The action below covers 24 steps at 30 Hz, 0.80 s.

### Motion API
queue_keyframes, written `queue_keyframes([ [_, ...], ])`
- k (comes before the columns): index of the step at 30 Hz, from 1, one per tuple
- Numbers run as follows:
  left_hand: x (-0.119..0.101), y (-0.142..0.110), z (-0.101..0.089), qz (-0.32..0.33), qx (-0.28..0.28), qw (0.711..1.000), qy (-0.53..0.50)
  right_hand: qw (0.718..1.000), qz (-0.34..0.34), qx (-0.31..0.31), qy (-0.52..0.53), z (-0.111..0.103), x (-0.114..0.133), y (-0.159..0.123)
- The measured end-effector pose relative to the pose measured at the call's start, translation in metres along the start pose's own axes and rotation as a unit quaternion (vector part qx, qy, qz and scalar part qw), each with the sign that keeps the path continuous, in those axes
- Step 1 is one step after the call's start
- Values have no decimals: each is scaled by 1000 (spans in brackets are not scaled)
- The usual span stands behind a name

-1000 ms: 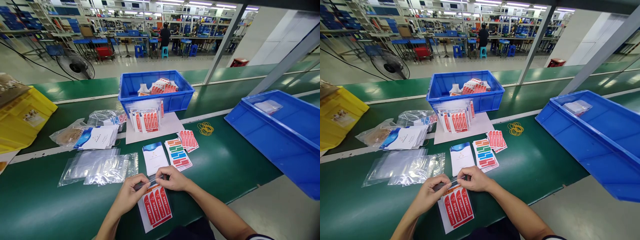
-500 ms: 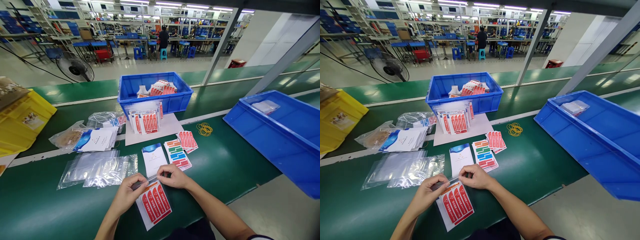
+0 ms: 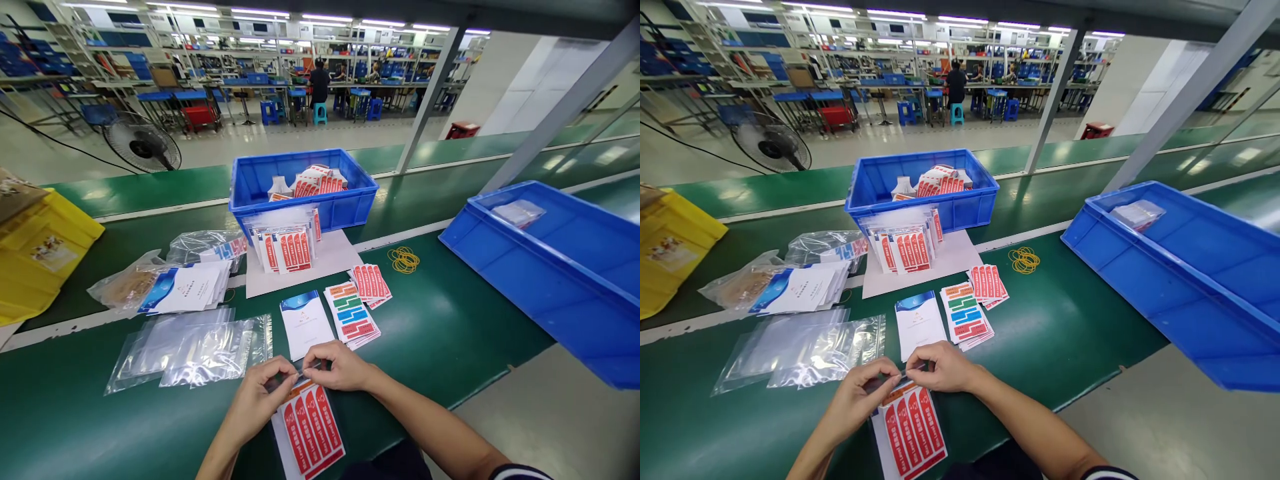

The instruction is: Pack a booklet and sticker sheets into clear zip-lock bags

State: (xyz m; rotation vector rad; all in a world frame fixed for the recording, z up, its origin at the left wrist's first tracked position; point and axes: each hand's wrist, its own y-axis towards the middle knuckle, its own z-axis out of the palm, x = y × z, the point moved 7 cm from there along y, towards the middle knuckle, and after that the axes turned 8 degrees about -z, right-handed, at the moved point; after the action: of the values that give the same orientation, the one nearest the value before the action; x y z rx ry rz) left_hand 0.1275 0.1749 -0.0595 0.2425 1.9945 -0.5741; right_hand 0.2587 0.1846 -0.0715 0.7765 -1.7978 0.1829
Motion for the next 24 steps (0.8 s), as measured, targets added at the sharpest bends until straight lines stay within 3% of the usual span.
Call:
queue_keyframes([
  [8,3,2,2,-10,-8,1000,8,999,0,-13,-50,0,3,-1],
  [17,19,6,-2,6,-62,997,52,998,35,-33,-48,3,-3,-3],
  [24,33,12,0,-27,-71,997,12,997,74,7,-31,7,-5,-1],
])
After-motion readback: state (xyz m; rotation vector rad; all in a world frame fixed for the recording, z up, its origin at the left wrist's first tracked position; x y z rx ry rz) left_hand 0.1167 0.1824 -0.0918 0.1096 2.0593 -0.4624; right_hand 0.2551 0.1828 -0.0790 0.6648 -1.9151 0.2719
